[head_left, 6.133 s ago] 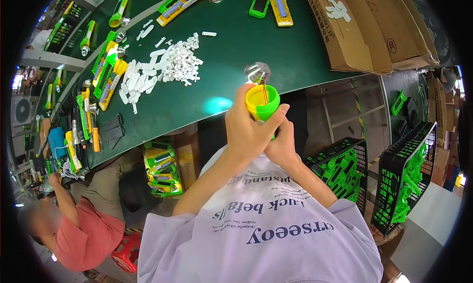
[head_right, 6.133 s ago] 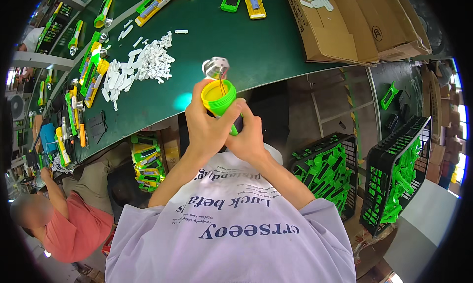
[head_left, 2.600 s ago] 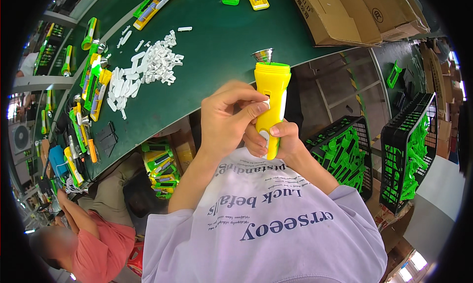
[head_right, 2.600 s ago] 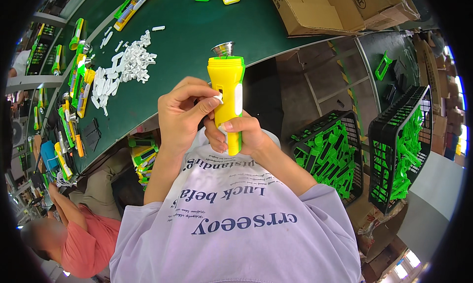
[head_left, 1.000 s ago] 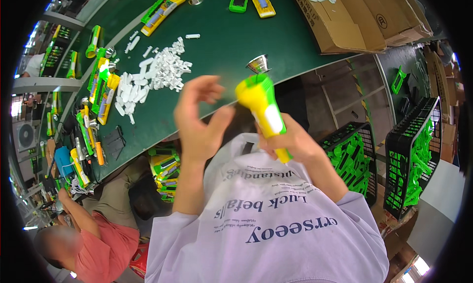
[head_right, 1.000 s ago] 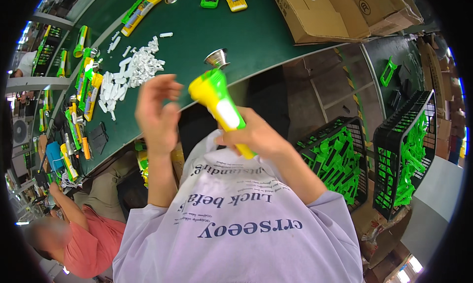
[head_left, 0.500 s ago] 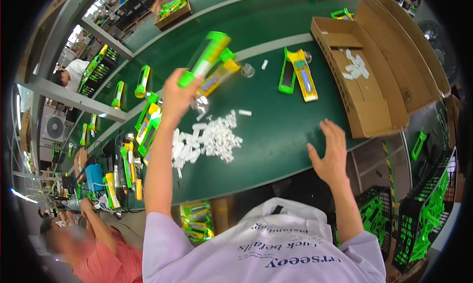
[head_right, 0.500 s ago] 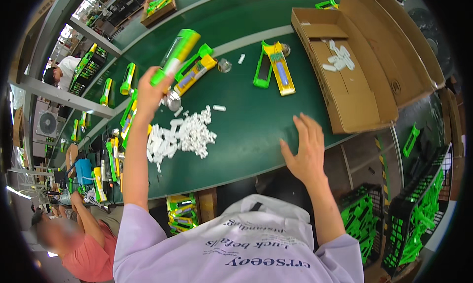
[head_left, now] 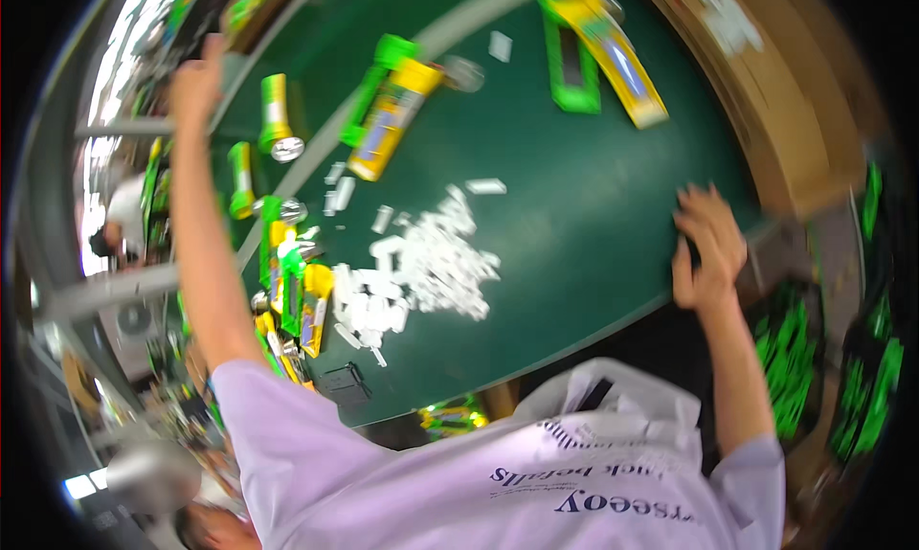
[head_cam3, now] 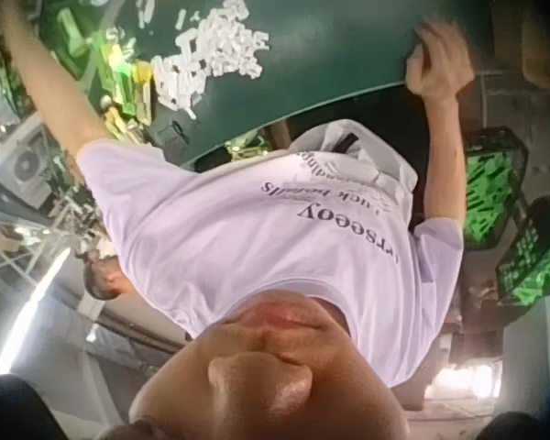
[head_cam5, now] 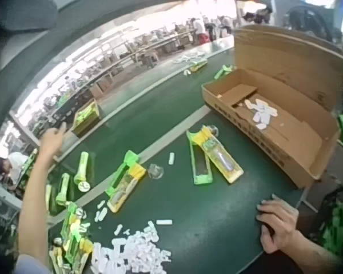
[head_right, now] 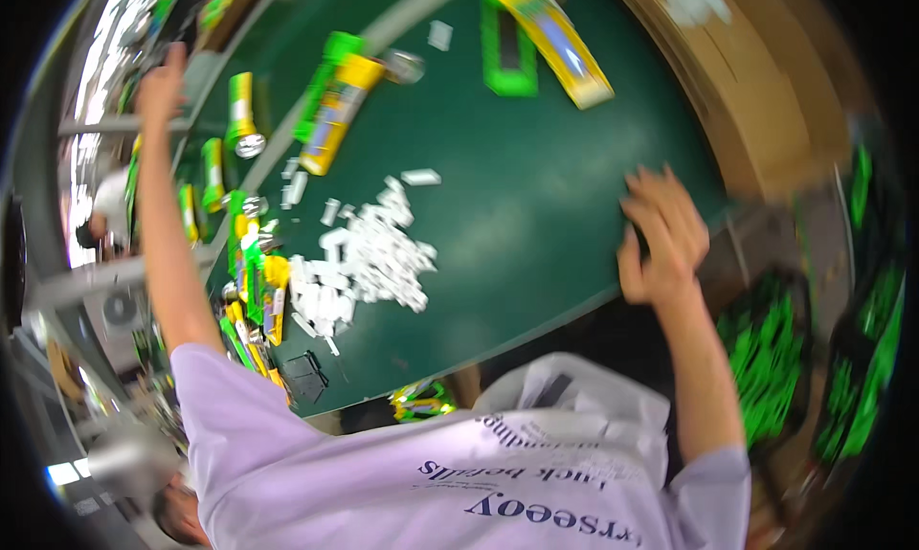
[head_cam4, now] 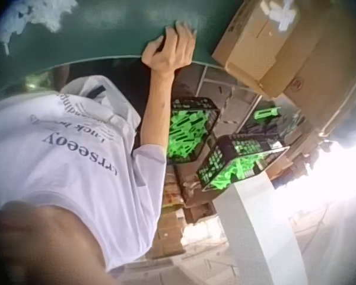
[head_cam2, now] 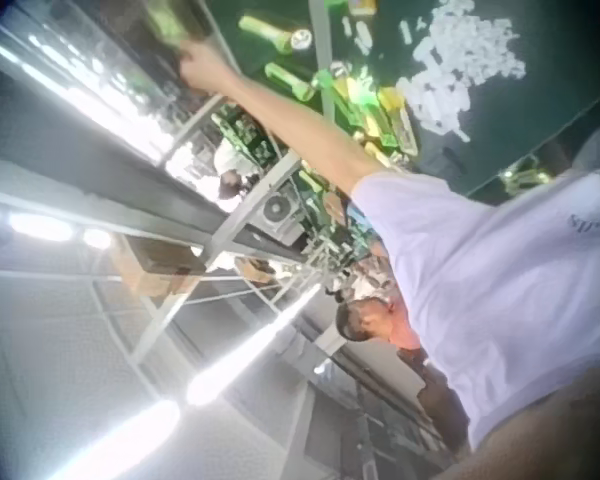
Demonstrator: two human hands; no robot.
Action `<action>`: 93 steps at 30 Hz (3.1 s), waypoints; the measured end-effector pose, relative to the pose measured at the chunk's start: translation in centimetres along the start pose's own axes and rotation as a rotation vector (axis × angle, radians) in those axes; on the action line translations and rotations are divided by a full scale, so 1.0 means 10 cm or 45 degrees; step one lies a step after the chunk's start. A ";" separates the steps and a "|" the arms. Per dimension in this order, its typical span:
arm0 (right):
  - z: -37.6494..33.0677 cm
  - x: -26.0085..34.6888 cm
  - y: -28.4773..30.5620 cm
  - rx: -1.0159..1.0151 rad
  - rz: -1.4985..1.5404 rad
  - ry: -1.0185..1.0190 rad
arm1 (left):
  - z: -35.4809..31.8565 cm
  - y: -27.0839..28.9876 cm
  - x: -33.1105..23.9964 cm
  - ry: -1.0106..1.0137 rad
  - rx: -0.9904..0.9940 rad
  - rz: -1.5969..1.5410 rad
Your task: The person assembles flashlights by inserting plastic switch pieces and joining casing halves together by hand before placing them onto a conveyor belt. The person also retrieves additional plastic pieces from a bag under the table.
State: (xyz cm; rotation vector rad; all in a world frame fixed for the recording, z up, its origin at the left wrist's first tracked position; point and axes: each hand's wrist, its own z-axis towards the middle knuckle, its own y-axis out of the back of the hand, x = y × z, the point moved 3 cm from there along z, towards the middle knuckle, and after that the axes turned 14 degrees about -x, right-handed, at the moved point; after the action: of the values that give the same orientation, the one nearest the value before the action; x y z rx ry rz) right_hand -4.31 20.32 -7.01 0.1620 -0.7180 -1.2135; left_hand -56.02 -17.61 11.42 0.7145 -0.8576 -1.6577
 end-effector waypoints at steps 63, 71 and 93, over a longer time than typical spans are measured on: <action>-2.93 -1.77 1.93 0.017 -0.347 -0.934 | -6.06 -0.41 -4.85 -0.863 0.685 -0.496; -2.65 -2.62 2.45 -0.183 -0.948 -0.836 | -6.65 -3.03 -6.57 -1.286 1.565 -1.022; -4.34 -2.19 0.99 -0.774 -0.343 -2.400 | -8.95 -3.60 -8.96 -0.932 0.923 -1.685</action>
State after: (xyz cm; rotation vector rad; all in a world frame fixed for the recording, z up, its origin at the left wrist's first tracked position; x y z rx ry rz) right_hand 25.29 32.47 -44.84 -1.6457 -1.8544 -1.5643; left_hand 18.11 59.03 -65.84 1.3698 -1.7671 -2.9111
